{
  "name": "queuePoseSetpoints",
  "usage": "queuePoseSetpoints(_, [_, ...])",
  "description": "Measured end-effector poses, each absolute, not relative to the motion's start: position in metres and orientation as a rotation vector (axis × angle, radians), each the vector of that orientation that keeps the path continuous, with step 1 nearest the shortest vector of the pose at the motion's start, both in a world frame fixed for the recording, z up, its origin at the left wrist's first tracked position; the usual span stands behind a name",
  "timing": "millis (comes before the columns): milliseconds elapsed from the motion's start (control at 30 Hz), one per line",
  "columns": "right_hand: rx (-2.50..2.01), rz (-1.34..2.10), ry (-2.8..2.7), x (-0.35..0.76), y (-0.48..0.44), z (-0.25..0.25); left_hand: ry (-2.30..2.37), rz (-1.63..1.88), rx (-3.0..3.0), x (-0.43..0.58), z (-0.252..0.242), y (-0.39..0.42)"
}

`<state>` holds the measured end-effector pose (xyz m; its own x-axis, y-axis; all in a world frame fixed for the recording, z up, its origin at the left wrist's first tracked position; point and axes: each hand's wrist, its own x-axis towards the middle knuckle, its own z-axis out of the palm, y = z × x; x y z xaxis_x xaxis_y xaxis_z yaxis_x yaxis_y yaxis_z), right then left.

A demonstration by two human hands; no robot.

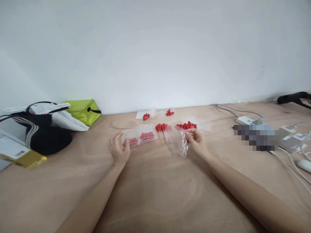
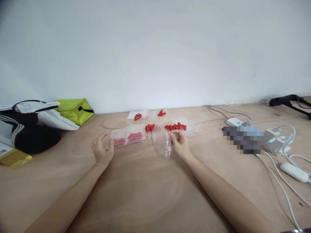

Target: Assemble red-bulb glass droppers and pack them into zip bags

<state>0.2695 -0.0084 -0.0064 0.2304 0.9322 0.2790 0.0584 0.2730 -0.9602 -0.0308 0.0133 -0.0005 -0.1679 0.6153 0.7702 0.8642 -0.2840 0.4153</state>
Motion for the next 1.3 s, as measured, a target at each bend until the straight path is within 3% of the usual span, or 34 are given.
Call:
queuePoseSetpoints(100, [-1.092, 1.227, -1.123, 0.257, -0.014, -0.016, -1.492, -1.384, -2.093, -0.007, 0.002, -0.011])
queuePoseSetpoints(200, [-1.193, 1.325, -1.140, 0.254, -0.015, -0.026, -1.187, -1.242, -2.535, 0.016, 0.002, -0.030])
queuePoseSetpoints(300, [-1.390, 1.176, -1.343, 0.256, -0.014, -0.029, -0.878, -1.007, -2.911, 0.033, -0.003, -0.040])
queuePoseSetpoints(467, [-1.715, 0.474, -1.867, 0.263, -0.006, -0.014, -1.039, -0.698, -3.045, 0.044, -0.011, -0.042])
queuePoseSetpoints(533, [-1.825, 0.351, -1.946, 0.260, 0.005, -0.006, -1.068, -0.652, -3.051, 0.043, -0.013, -0.040])
queuePoseSetpoints(867, [-2.090, 0.383, -1.797, 0.224, 0.067, -0.002, -0.786, -1.151, -2.791, 0.035, -0.011, -0.035])
queuePoseSetpoints(1133, [-2.021, 0.374, -1.829, 0.223, 0.061, 0.006, -1.039, -0.677, -3.082, 0.028, -0.018, -0.031])
queuePoseSetpoints(1300, [-1.508, 0.477, -1.699, 0.253, 0.031, -0.008, -1.112, -0.617, -3.127, 0.027, -0.018, -0.031])
